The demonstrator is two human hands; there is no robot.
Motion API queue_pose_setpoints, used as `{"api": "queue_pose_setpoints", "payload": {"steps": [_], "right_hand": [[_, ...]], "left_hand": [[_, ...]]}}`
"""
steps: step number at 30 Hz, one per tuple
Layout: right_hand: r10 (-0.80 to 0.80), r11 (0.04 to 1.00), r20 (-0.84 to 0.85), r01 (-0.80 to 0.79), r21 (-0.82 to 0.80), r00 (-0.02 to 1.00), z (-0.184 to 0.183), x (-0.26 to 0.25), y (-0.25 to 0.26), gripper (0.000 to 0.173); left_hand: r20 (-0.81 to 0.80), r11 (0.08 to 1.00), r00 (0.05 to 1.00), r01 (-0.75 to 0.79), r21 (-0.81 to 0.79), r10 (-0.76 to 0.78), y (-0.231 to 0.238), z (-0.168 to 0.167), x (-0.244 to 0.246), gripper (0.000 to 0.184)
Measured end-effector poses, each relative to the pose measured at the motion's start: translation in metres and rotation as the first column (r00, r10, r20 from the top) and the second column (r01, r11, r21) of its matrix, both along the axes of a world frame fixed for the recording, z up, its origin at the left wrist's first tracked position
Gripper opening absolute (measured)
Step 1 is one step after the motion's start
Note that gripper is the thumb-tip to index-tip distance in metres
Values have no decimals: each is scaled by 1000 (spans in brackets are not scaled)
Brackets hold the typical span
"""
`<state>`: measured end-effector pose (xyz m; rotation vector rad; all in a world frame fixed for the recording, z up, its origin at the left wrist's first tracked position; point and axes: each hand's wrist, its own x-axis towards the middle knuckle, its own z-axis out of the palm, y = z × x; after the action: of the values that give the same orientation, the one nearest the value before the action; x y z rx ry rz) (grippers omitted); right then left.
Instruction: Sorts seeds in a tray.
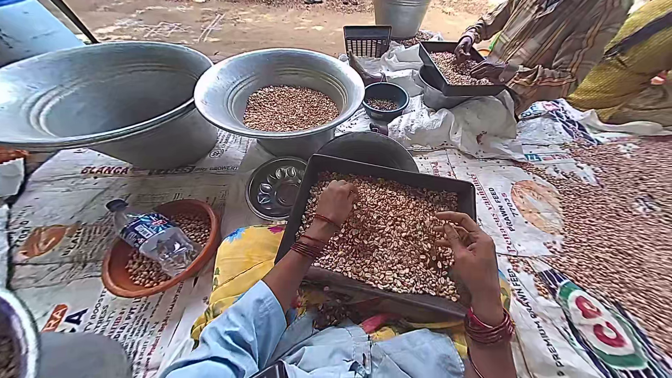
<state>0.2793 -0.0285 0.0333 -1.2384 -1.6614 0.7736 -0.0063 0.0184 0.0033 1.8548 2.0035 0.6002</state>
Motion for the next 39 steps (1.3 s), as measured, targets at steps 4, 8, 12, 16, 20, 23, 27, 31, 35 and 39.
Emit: {"api": "queue_pose_setpoints", "payload": {"steps": [4, 8, 12, 16, 20, 23, 27, 31, 35, 39], "right_hand": [[-54, 998, 140, 55, 0, 989, -10, 2, -3, 19], [-23, 996, 379, 54, -71, 925, -15, -10, -6, 16], [127, 964, 460, 0, -265, 879, -13, -16, -2, 20], [72, 911, 584, 185, -368, 808, -11, -3, 1, 39], [135, 802, 761, 381, -460, 634, -15, 0, 3, 53], [279, 761, 721, 312, -569, 634, -20, -24, 4, 76], [275, 801, 559, 134, -583, 783, -28, -72, 5, 86], [224, 897, 152, -143, -418, 963, -30, -92, 12, 79], [205, 957, -25, -206, -205, 978, -15, -77, 23, 41], [-104, 995, 392, 101, 29, 914, -8, -36, 41, 20]], "left_hand": [[-39, 1000, 999, 3, 17, -2, 2, -10, 2, 19], [52, 1000, 999, 12, 25, -13, 0, -12, -5, 20], [673, 887, 644, 460, 40, -365, -12, -12, -39, 17], [630, 946, 732, 325, 15, -261, -26, 1, -55, 26], [-119, 959, 992, -77, -274, 46, -18, 3, -42, 42], [-184, 927, 979, 10, -375, -84, -18, -2, -4, 49], [34, 890, 976, 212, -405, -216, -22, -8, 38, 71], [645, 958, 763, 206, -201, -29, -22, -22, 32, 59], [808, 967, 546, -9, -256, 220, -29, 3, 15, 58], [778, 998, 627, 50, 26, -51, -26, 11, -13, 51]]}}
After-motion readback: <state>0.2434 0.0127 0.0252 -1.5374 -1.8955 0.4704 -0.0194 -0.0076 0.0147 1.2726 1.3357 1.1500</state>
